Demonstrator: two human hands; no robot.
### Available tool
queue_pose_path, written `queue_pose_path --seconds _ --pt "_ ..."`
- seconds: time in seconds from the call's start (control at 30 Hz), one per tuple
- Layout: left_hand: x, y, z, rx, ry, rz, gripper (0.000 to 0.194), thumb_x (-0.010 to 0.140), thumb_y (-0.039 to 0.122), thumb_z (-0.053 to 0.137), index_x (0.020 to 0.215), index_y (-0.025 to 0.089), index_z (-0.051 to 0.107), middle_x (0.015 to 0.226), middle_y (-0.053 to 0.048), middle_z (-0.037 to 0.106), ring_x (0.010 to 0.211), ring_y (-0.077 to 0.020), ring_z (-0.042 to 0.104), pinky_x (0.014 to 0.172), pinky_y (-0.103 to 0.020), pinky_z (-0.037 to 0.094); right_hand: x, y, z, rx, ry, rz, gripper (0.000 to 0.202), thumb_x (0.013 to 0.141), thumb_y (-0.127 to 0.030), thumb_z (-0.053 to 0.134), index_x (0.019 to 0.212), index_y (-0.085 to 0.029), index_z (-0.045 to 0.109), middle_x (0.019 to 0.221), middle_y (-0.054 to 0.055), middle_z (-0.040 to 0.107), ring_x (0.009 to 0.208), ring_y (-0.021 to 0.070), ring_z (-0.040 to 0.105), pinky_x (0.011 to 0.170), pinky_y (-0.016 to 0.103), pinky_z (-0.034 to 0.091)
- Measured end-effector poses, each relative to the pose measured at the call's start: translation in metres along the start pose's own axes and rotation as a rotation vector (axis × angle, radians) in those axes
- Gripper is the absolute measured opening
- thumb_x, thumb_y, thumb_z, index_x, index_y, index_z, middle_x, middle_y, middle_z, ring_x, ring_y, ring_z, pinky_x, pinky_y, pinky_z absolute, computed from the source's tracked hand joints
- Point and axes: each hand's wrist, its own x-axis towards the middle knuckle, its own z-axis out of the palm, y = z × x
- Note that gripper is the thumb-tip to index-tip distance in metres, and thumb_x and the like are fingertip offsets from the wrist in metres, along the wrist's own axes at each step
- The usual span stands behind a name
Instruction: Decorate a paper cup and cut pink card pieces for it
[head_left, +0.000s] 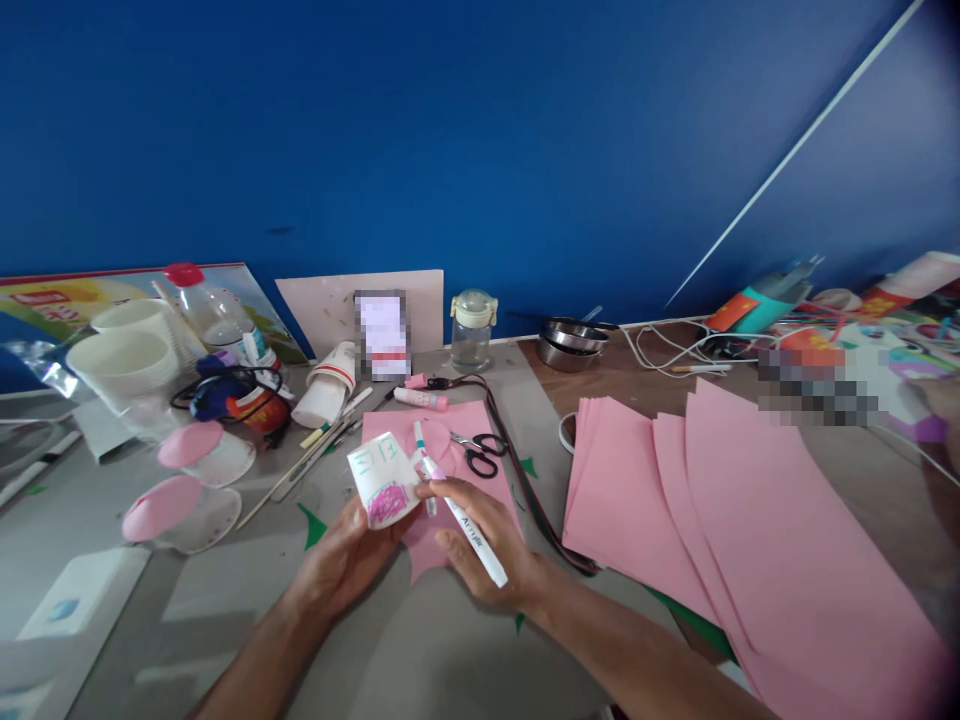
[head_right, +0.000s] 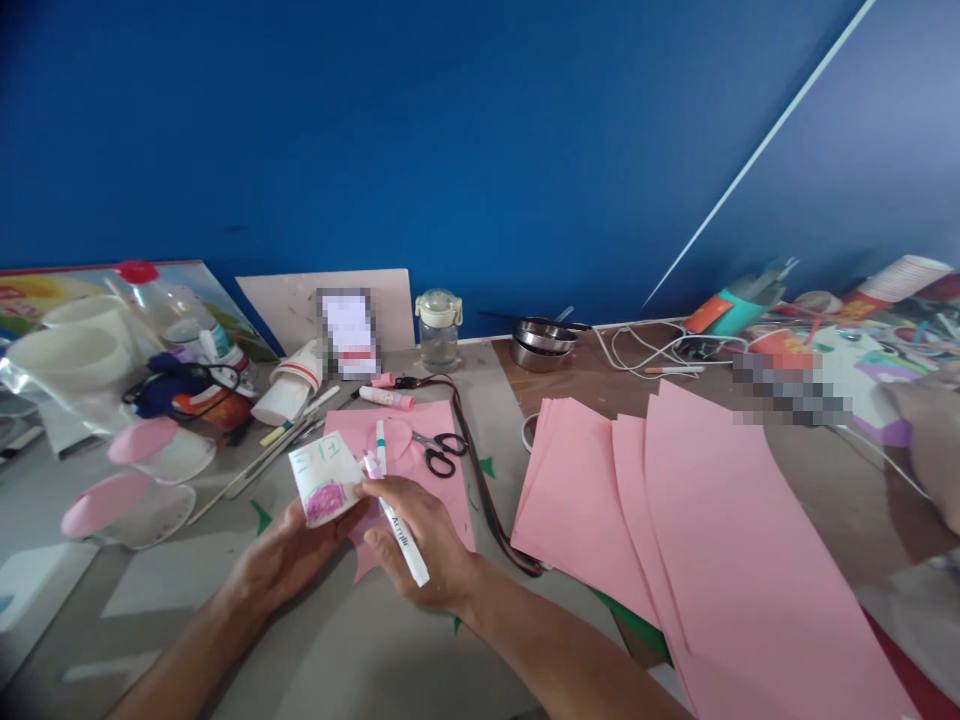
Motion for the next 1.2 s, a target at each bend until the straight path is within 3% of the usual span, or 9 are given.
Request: queue_pose_path --seconds 0.1,0.2,0.27,0.4,0.63,1.03,1.2 --pt "-0.001 -0.001 -0.001 0.042 0.0 -0.013 0.039 0.076 0.029 0.073 0.114 0.02 0.069 0.116 -0.009 0.071 0.114 -0.026 0.061 0.107 -0.038 0.038 -0.002 0.001 0.002 0.003 0.014 -0.005 0.041 0.094 -0.024 0.046 0.135 -0.023 0.042 0.122 0.012 0.063 0.114 0.023 0.06 0.097 0.039 0.048" --pt "0.0 0.0 0.0 0.052 0.014 -0.024 0.042 0.076 0.032 0.073 0.115 0.017 0.068 0.116 -0.011 0.071 0.113 -0.0279 0.061 0.107 -0.041 0.037 -0.002 0.001 0.001 0.054 0.122 -0.017 0.039 0.098 -0.034 0.041 0.137 -0.025 0.04 0.113 0.011 0.064 0.104 0.0221 0.062 0.089 0.039 0.051" --pt "0.0 0.001 0.001 0.053 0.021 -0.023 0.043 0.076 0.034 0.073 0.115 0.016 0.068 0.117 -0.012 0.07 0.113 -0.0282 0.061 0.108 -0.042 0.036 -0.001 -0.001 -0.001 0.079 0.17 -0.038 0.04 0.098 -0.042 0.04 0.134 -0.025 0.046 0.107 0.01 0.063 0.096 0.0221 0.062 0.084 0.039 0.052" --pt "0.0 0.002 0.004 0.052 0.042 -0.003 0.038 0.075 0.033 0.074 0.11 0.018 0.07 0.112 -0.009 0.072 0.11 -0.0263 0.062 0.107 -0.041 0.038 0.003 -0.006 -0.005 0.108 0.137 -0.034 0.04 0.097 -0.049 0.039 0.12 -0.026 0.061 0.094 0.008 0.062 0.084 0.0215 0.06 0.072 0.036 0.052" --pt "0.001 0.004 0.008 0.102 0.058 -0.005 0.04 0.071 0.034 0.077 0.107 0.017 0.07 0.109 -0.011 0.072 0.109 -0.0305 0.062 0.105 -0.045 0.037 0.004 -0.007 -0.002 0.062 0.113 -0.03 0.021 0.093 -0.033 0.051 0.107 -0.024 0.063 0.086 0.007 0.066 0.079 0.0207 0.062 0.072 0.036 0.052" --pt "0.001 0.003 0.009 0.139 0.058 -0.026 0.049 0.069 0.033 0.078 0.114 0.017 0.067 0.104 -0.01 0.074 0.104 -0.0312 0.065 0.101 -0.044 0.038 0.006 -0.01 -0.004 0.038 0.096 0.021 0.02 0.093 -0.032 0.046 0.096 -0.021 0.063 0.078 0.006 0.066 0.072 0.0191 0.06 0.07 0.035 0.05" --pt "0.001 0.003 0.008 0.158 0.071 -0.014 0.054 0.069 0.035 0.078 0.119 0.017 0.065 0.104 -0.01 0.074 0.103 -0.0306 0.065 0.1 -0.043 0.039 0.005 -0.009 -0.006 0.078 0.152 0.081 0.019 0.093 -0.03 0.047 0.093 -0.02 0.063 0.078 0.006 0.065 0.073 0.0186 0.059 0.068 0.033 0.048"
